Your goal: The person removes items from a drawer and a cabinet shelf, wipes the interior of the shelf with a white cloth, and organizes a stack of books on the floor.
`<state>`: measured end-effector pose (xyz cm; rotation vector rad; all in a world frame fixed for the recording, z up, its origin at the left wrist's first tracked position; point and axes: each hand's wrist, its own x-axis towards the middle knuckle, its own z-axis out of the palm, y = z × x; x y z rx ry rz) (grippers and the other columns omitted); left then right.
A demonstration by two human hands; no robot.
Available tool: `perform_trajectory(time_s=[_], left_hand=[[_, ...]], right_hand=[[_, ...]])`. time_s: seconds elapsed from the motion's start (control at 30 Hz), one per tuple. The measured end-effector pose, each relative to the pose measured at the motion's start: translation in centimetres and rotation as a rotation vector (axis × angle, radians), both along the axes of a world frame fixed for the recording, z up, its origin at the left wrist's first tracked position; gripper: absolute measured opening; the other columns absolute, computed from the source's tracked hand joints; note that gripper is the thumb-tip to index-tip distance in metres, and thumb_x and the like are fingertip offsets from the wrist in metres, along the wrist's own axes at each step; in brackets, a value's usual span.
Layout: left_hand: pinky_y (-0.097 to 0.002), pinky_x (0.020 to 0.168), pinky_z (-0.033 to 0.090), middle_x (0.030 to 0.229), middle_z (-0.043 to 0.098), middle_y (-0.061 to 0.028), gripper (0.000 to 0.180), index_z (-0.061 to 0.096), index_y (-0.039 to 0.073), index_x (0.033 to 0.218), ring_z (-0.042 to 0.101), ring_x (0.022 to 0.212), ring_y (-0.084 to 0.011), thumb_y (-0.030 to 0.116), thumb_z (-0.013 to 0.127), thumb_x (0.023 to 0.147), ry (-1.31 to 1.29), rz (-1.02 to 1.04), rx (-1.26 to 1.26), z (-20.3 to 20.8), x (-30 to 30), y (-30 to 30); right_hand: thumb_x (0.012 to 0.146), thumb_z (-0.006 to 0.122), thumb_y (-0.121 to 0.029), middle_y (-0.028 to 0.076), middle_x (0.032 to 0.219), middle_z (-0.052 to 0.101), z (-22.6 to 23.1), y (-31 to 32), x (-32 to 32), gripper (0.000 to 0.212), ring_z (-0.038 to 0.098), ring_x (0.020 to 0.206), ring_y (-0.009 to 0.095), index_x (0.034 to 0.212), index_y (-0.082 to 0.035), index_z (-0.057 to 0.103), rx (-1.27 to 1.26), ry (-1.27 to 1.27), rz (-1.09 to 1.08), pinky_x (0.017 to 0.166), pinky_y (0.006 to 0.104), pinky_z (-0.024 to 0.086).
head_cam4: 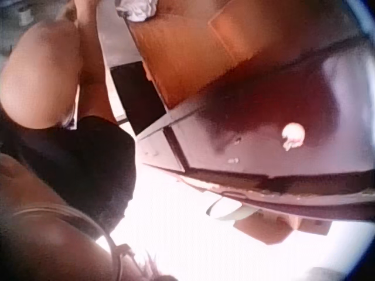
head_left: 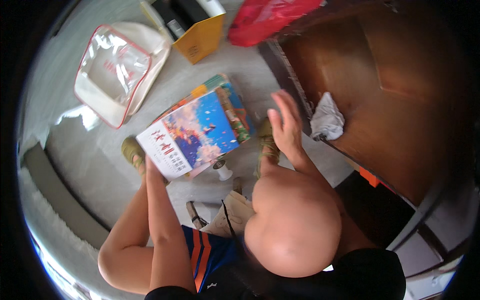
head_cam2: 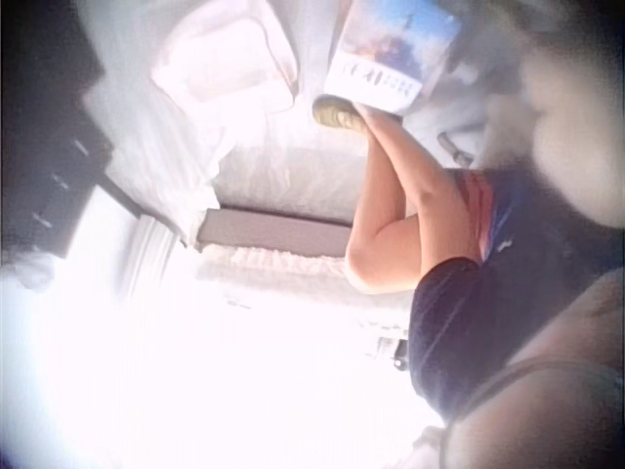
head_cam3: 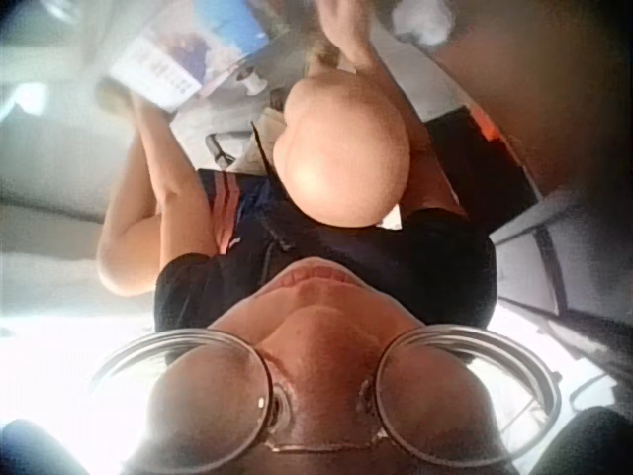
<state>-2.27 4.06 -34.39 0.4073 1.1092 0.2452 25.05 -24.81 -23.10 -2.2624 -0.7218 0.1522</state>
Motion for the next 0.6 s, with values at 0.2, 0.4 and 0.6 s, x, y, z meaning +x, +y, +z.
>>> perform_trajectory(time_s=[0.2, 0.4, 0.6], left_hand=[[-0.0423, 0.089, 0.048, 0.112, 0.061, -0.0093, 0.046, 0.052, 0.007, 0.121, 0.059, 0.103, -0.0259, 0.042, 0.038, 0.096, -0.045, -0.058, -0.047, -0.8, 0.0, 2.6], [-0.0363, 0.101, 0.032, 0.128, 0.052, -0.0086, 0.045, 0.05, 0.009, 0.129, 0.047, 0.119, -0.0203, 0.037, 0.044, 0.094, 0.522, 0.083, 0.409, 5.4, -0.4, 8.4], [-0.0362, 0.101, 0.038, 0.129, 0.05, -0.0147, 0.039, 0.046, -0.005, 0.127, 0.048, 0.119, -0.0249, 0.018, 0.044, 0.096, 0.438, -0.185, 0.919, 26.0, 3.4, 3.8]], right_hand=[[0.094, 0.042, -0.03, 0.018, 0.141, 0.037, -5.0, -10.6, 3.6, 0.048, 0.028, 0.132, 0.038, 0.136, -0.007, 0.041, -0.65, -0.376, -0.596, 0.107, 0.0544, 0.021], [0.094, 0.039, -0.031, 0.015, 0.132, 0.049, -7.5, -10.3, 7.2, 0.045, 0.043, 0.123, 0.034, 0.129, -0.007, 0.049, -0.669, -0.347, -0.845, 0.102, 0.047, 0.031], [0.088, 0.05, -0.021, 0.017, 0.119, 0.056, -7.7, -9.7, 12.9, 0.027, 0.051, 0.11, 0.036, 0.108, -0.007, 0.062, -0.343, -0.269, -1.09, 0.096, 0.0461, 0.036]])
